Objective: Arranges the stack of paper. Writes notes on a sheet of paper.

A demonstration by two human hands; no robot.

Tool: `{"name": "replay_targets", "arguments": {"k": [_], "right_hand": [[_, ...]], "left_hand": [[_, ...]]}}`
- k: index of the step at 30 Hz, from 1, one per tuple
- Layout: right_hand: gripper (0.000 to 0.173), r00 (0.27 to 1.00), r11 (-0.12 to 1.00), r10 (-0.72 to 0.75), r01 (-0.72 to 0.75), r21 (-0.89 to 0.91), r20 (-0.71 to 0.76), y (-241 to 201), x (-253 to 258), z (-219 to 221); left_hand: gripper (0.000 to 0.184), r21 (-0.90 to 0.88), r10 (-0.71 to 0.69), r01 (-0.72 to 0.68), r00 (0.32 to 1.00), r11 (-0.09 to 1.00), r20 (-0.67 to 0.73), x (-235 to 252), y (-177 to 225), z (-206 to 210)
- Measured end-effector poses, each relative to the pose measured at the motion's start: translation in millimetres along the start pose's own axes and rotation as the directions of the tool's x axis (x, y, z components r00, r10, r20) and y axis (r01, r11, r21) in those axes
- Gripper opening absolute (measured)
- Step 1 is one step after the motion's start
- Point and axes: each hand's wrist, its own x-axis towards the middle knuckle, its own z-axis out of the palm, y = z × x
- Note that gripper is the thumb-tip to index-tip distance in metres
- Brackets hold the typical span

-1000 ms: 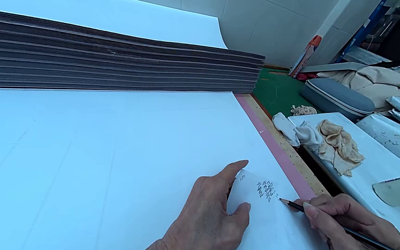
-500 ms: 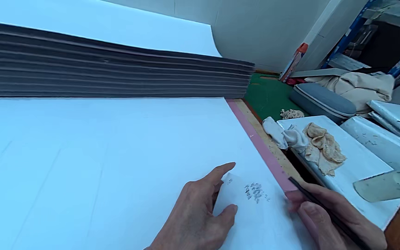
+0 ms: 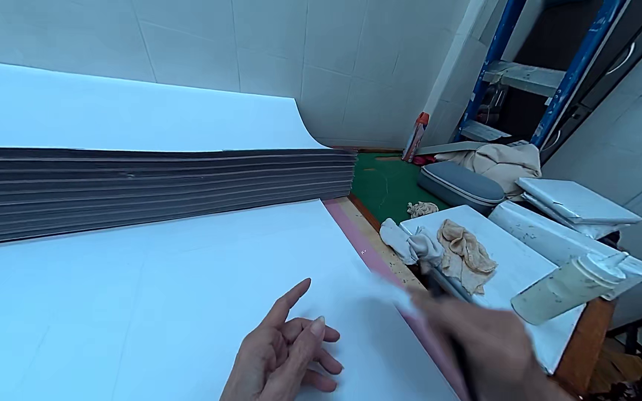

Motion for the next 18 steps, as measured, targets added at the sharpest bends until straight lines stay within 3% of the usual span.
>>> {"name": "replay_targets", "arguments": {"k": [4,7,9,10,11,13,15,18], "right_hand": [[0.023,0.989,0.939,0.004,-0.055,-0.340,-0.150,80.2,28.3,-2.4],[0.025,0.993,0.904,0.102,-0.114,-0.411,-0.051,132.7,24.0,23.8],[0.022,0.962,0.909,0.259,-0.214,-0.359,0.084,160.8,11.9,45.6],[0.017,0.911,0.899,0.371,-0.304,-0.314,0.182,170.4,6.8,53.0],[0.023,0.824,0.869,0.484,-0.413,-0.273,0.294,178.4,4.6,57.2],[0.050,0.691,0.803,0.591,-0.557,-0.214,0.416,193.5,1.8,63.1],[0.053,0.702,0.791,0.594,-0.599,-0.125,0.393,199.6,-0.5,62.7],[0.038,0.794,0.837,0.538,-0.543,-0.066,0.282,194.5,1.0,47.6]], "left_hand": [[0.049,0.060,0.004,-0.006,0.999,0.998,0.033,1.2,-1.5,-0.2],[0.050,0.078,0.005,-0.008,0.999,0.997,0.040,1.5,-1.0,0.5],[0.049,0.087,0.005,-0.008,0.999,0.996,0.040,1.6,-0.8,0.8],[0.049,0.093,0.007,-0.011,0.999,0.996,0.042,1.7,-0.9,0.7],[0.048,0.093,0.010,-0.014,0.999,0.996,0.045,2.0,-1.0,0.5],[0.048,0.096,0.018,-0.023,0.999,0.995,0.050,2.7,-1.0,-0.1],[0.048,0.098,0.021,-0.027,0.998,0.995,0.054,2.7,-1.3,-0.4],[0.048,0.091,0.016,-0.021,0.998,0.996,0.055,1.6,-2.2,0.4]]}}
